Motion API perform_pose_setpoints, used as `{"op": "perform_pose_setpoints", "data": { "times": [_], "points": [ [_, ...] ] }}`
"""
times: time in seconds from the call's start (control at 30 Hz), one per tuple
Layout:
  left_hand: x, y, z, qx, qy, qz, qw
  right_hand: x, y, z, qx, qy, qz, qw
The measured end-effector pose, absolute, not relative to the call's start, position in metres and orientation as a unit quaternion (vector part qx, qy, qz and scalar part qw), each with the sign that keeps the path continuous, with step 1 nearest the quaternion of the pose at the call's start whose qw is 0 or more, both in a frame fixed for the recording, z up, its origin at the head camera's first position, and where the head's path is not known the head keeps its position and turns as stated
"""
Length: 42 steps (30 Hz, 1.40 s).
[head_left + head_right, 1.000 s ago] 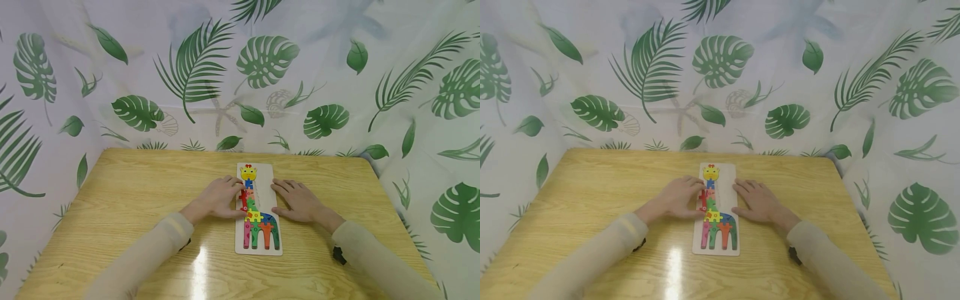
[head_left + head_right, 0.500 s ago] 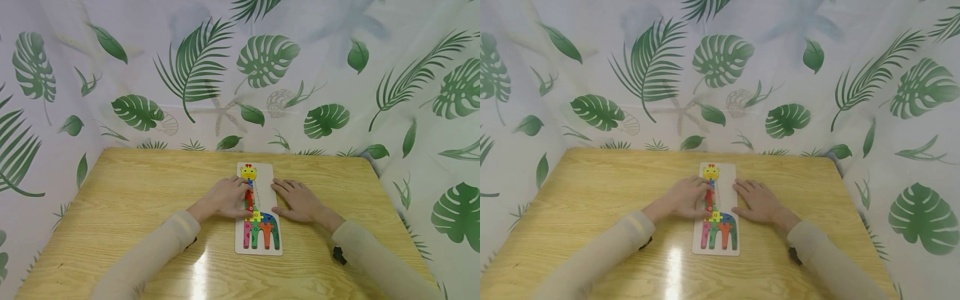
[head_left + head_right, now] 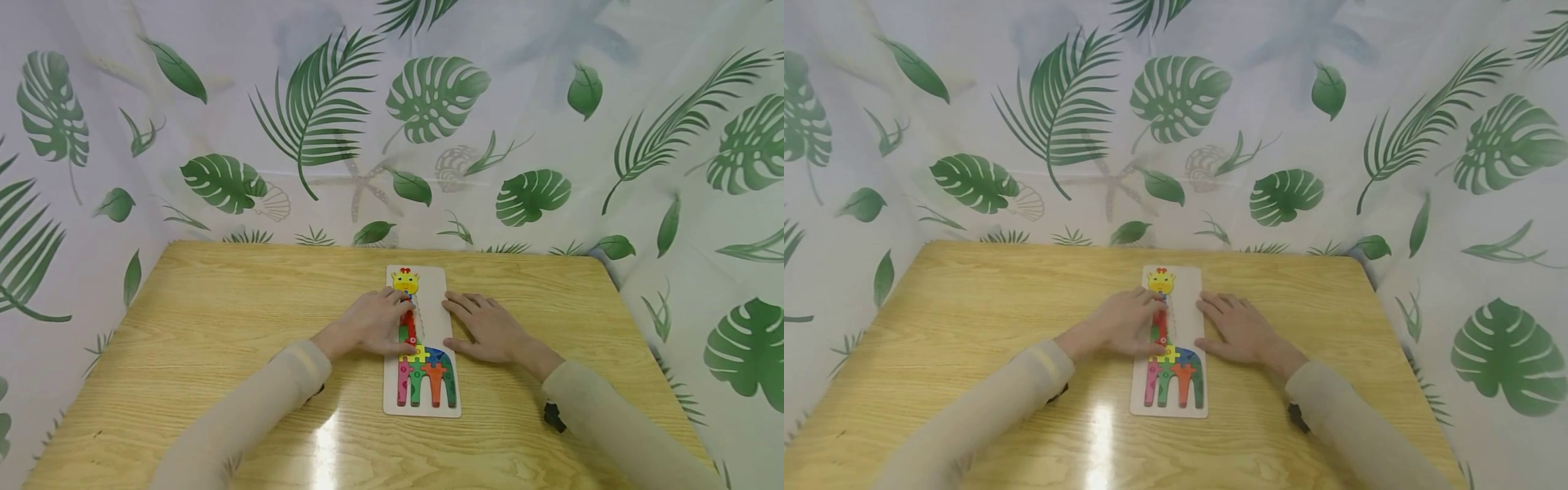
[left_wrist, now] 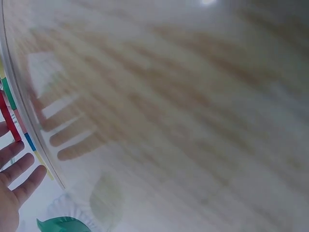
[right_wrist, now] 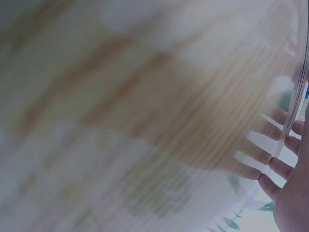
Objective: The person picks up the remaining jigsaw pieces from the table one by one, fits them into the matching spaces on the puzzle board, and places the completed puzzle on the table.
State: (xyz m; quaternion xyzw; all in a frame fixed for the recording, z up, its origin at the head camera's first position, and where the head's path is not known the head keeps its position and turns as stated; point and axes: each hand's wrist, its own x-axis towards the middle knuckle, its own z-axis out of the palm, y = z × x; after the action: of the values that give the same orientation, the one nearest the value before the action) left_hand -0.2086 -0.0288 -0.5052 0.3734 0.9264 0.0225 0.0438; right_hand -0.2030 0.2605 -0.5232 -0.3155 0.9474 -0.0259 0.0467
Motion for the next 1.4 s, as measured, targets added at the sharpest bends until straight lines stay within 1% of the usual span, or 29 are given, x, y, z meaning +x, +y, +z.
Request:
{"op": "perform_pose_setpoints", "data": {
  "times": [0.27,0.67,1.0,1.4],
  "points": [
    [-0.213,-0.025,-0.504,0.373,0.927,0.017,0.041,-0.203,0.260,-0.524,-0.314,0.948,-0.025,0.047],
    [-0.217,-0.019,-0.500,0.390,0.919,0.052,0.032,-0.203,0.260,-0.521,-0.315,0.947,-0.028,0.045],
    [-0.221,-0.017,-0.506,0.388,0.921,0.036,0.026,-0.202,0.259,-0.521,-0.314,0.948,-0.028,0.049],
    [-0.220,-0.017,-0.503,0.391,0.919,0.037,0.030,-0.202,0.259,-0.521,-0.314,0.948,-0.026,0.048]
  ]
}}
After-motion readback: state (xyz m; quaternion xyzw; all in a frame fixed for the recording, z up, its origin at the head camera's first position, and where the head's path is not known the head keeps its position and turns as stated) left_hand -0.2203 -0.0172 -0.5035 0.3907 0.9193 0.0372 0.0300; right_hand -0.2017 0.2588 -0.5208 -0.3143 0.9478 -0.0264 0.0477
